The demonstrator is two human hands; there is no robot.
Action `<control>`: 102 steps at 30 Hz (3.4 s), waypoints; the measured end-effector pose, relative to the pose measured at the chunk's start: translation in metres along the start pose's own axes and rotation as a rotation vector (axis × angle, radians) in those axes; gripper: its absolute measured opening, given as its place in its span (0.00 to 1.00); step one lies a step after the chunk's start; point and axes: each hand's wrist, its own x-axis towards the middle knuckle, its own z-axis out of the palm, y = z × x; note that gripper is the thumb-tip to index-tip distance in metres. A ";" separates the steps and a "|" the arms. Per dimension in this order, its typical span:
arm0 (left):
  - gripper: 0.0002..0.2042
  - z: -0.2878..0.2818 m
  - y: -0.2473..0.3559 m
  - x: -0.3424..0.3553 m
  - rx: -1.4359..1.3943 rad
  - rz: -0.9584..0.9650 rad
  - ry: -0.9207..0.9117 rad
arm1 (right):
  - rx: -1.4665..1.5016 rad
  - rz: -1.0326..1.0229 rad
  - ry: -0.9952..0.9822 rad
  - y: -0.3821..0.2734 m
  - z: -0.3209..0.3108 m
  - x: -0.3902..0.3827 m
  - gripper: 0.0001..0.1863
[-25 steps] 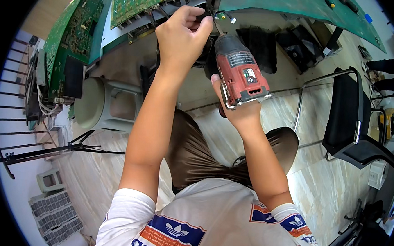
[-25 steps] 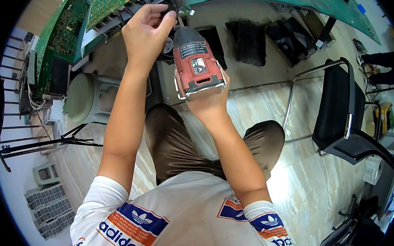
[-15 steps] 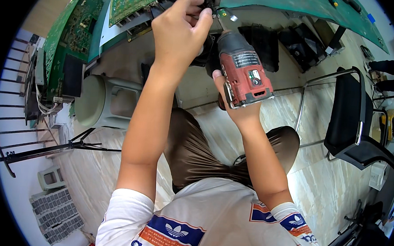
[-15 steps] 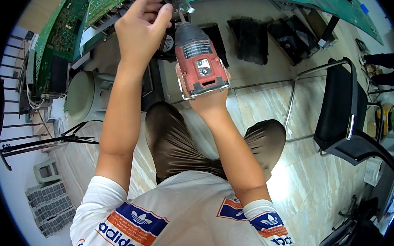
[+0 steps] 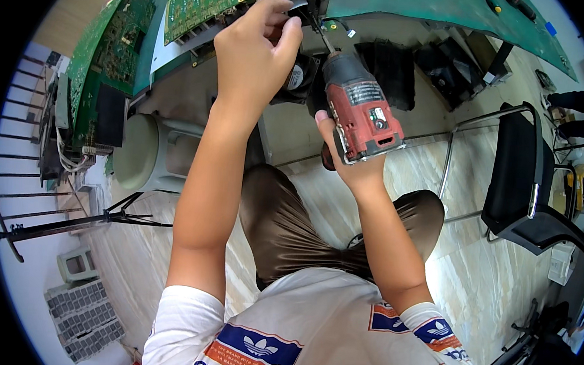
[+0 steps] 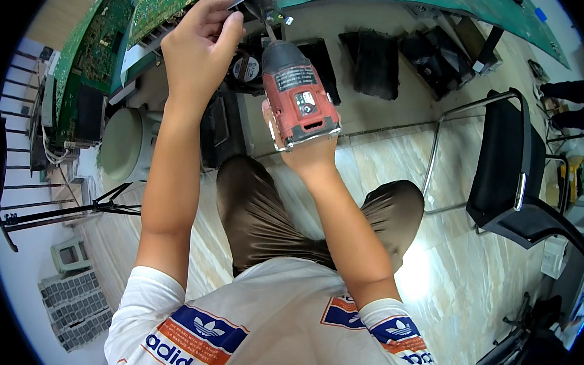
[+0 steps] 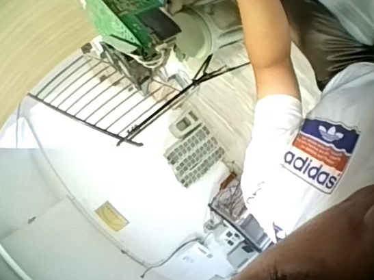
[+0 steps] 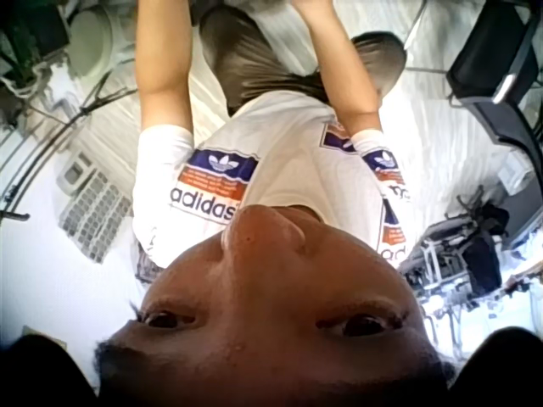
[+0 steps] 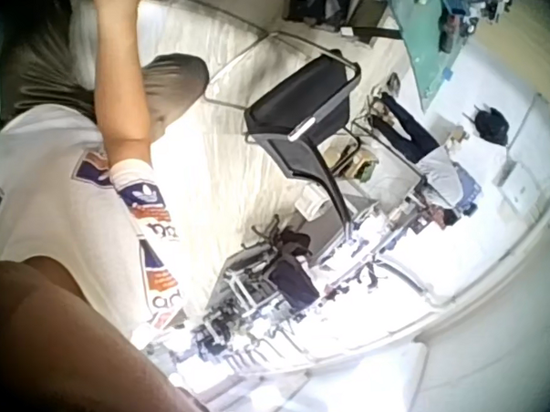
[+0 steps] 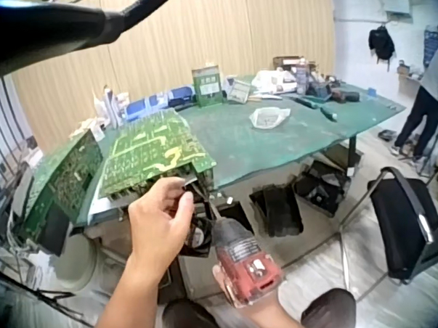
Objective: The person disassembles an electronic board by removing screws using a power drill and then detaches internal components including a metal cage and a cooling fan.
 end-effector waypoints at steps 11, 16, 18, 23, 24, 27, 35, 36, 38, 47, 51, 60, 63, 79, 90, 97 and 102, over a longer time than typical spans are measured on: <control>0.11 0.002 0.000 -0.002 0.024 0.001 -0.143 | 0.203 0.057 -0.048 -0.006 -0.001 -0.006 0.22; 0.14 0.006 0.005 -0.006 -0.185 -0.270 -0.188 | 0.077 -0.007 -0.014 -0.004 -0.010 -0.001 0.18; 0.15 0.006 0.010 -0.008 -0.348 -0.384 -0.198 | -0.019 -0.070 -0.051 -0.016 -0.018 0.000 0.10; 0.19 -0.009 0.010 -0.010 -0.992 -0.738 -0.237 | 0.101 -0.008 -0.244 -0.022 -0.030 -0.021 0.13; 0.20 -0.011 0.012 -0.011 -1.118 -0.802 -0.258 | 0.125 0.006 -0.231 -0.023 -0.032 -0.025 0.14; 0.21 -0.017 0.009 -0.013 -1.480 -0.908 -0.400 | 0.103 -0.030 -0.230 -0.030 -0.037 -0.026 0.15; 0.15 -0.014 0.011 -0.020 -1.756 -0.996 -0.358 | 0.095 0.136 -0.224 -0.045 -0.044 -0.030 0.10; 0.15 -0.013 0.012 -0.020 -1.779 -0.995 -0.339 | 0.123 0.158 -0.209 -0.044 -0.044 -0.030 0.09; 0.14 -0.012 0.016 -0.018 -1.751 -1.005 -0.329 | 0.217 0.230 -0.194 -0.043 -0.045 -0.031 0.08; 0.12 -0.010 0.023 -0.019 -1.466 -0.926 -0.234 | 0.236 0.097 -0.178 -0.024 -0.052 -0.027 0.31; 0.11 -0.009 0.020 -0.018 -1.447 -0.935 -0.231 | 0.099 -0.096 -0.066 -0.030 -0.057 -0.011 0.23; 0.09 -0.007 0.025 -0.019 -1.316 -0.983 -0.187 | 0.044 -0.174 -0.057 -0.018 -0.063 -0.011 0.34; 0.09 -0.006 0.028 -0.018 -1.269 -0.969 -0.174 | -0.003 -0.195 -0.064 -0.010 -0.064 -0.011 0.33; 0.18 -0.014 0.023 -0.009 -0.632 -0.511 -0.090 | 0.133 -0.067 -0.059 -0.003 -0.040 -0.008 0.24; 0.11 -0.003 0.004 0.020 0.191 0.175 -0.013 | 0.146 -0.142 0.025 0.013 -0.021 -0.003 0.35; 0.17 -0.031 0.026 0.057 0.552 0.555 -0.164 | 0.210 -0.039 0.030 0.015 -0.013 -0.006 0.36; 0.24 -0.038 0.053 0.081 0.631 0.468 -0.390 | 0.229 -0.013 0.048 0.016 -0.012 -0.006 0.34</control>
